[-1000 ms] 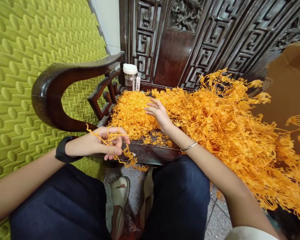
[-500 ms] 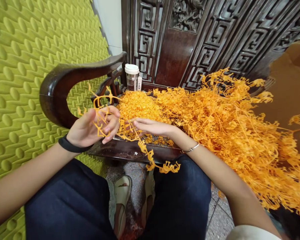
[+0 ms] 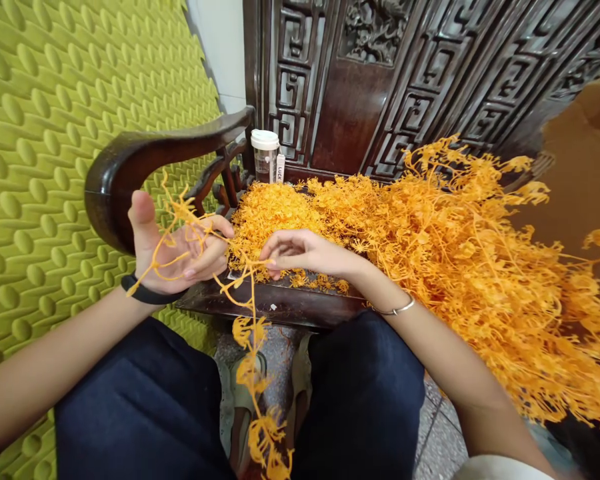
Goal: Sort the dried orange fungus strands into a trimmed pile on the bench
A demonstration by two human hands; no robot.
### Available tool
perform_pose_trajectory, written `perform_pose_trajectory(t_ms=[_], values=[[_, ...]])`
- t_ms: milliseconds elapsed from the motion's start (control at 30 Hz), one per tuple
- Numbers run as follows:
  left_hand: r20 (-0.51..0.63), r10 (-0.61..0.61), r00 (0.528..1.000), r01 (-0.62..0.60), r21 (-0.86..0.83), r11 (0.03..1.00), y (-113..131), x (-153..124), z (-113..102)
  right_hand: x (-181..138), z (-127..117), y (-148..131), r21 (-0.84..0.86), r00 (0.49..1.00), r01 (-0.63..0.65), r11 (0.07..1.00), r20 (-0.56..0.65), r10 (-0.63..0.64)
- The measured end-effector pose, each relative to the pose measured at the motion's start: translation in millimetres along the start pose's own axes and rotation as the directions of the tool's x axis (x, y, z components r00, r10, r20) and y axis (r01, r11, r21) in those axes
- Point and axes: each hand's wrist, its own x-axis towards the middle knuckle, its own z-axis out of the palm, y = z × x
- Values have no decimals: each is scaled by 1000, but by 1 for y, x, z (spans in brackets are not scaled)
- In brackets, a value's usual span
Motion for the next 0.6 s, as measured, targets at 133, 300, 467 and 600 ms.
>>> perform_pose_trajectory(t_ms=[133, 300, 467, 600], values=[[63, -41, 997, 41, -9, 999, 0, 0, 3, 1, 6, 0, -214, 997, 8, 977, -67, -23], [90, -98, 991, 100, -14, 995, -4, -4, 5, 0, 14, -9, -311, 988, 4, 950, 148, 44], [51, -77, 996, 77, 0, 997, -6, -7, 1, -5, 13, -16, -235, 973, -21, 972, 217, 74], [65, -63, 996, 64, -17, 998, -6, -5, -1, -6, 10, -15, -180, 986, -31, 983, 154, 59]])
